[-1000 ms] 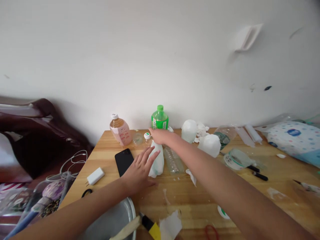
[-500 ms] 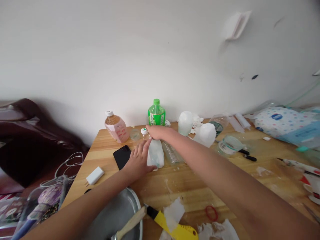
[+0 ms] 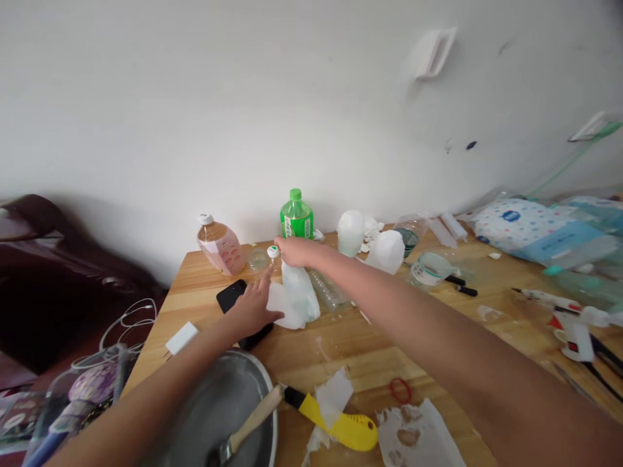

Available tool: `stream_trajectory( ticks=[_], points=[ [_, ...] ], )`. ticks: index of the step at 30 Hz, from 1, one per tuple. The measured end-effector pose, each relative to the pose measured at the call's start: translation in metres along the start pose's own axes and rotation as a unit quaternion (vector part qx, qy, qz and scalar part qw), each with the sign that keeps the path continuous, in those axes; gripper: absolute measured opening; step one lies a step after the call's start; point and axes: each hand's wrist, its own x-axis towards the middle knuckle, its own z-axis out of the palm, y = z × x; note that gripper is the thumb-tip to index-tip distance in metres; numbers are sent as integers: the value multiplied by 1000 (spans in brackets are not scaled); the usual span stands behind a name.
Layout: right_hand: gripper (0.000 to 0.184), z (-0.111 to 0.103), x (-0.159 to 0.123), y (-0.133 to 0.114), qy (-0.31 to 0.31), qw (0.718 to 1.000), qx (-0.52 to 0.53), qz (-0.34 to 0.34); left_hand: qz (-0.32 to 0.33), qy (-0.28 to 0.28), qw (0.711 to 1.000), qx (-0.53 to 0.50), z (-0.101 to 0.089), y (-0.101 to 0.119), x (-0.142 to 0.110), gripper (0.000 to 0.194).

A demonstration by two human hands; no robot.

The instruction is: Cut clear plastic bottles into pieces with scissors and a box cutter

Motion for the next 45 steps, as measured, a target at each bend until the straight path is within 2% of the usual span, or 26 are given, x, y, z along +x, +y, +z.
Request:
stream_trajectory(
  ticks=[2, 4, 9, 13, 17, 20, 26, 31, 35, 38, 41, 43, 45],
  points=[
    [34, -1, -8, -1, 22, 1000, 3, -7, 30, -26, 999, 1, -5, -12, 0, 76],
    [35, -2, -19, -1, 49, 999, 5, -18, 52, -27, 998, 4, -7, -19, 0, 58],
    [36, -4, -61, -2, 121, 992, 9, -34, 73, -20, 997, -16, -3, -18, 1, 44],
    [44, 0, -98, -2, 155, 987, 12, -40, 61, -3, 996, -66, -1, -16, 11, 51],
    [48, 8, -126, -1, 163, 986, 12, -36, 49, 0, 992, -119, -3, -16, 20, 61],
    [48, 12, -144, -2, 177, 983, 26, -39, 40, -3, 989, -140, -4, -17, 22, 58],
    [43, 17, -181, -15, 245, 963, 77, -79, 25, 13, 989, -143, -9, -13, 17, 49],
    [52, 34, -214, -25, 315, 936, 9, -157, 18, 19, 989, -145, -13, -8, 14, 53],
    [61, 50, -236, -26, 341, 921, -34, -187, -22, 31, 989, -140, -14, -11, 17, 50],
    [68, 60, -246, -24, 352, 912, -51, -204, -55, 61, 990, -115, -27, -18, 22, 50],
    [72, 68, -252, -20, 350, 910, -59, -213, -81, 111, 988, -65, -51, -29, 22, 52],
    [74, 72, -255, -18, 339, 914, -60, -216, -99, 134, 986, -27, -65, -33, 16, 51],
    [76, 75, -259, -15, 328, 916, -63, -222, -109, 152, 982, 7, -71, -31, 4, 48]
  ],
)
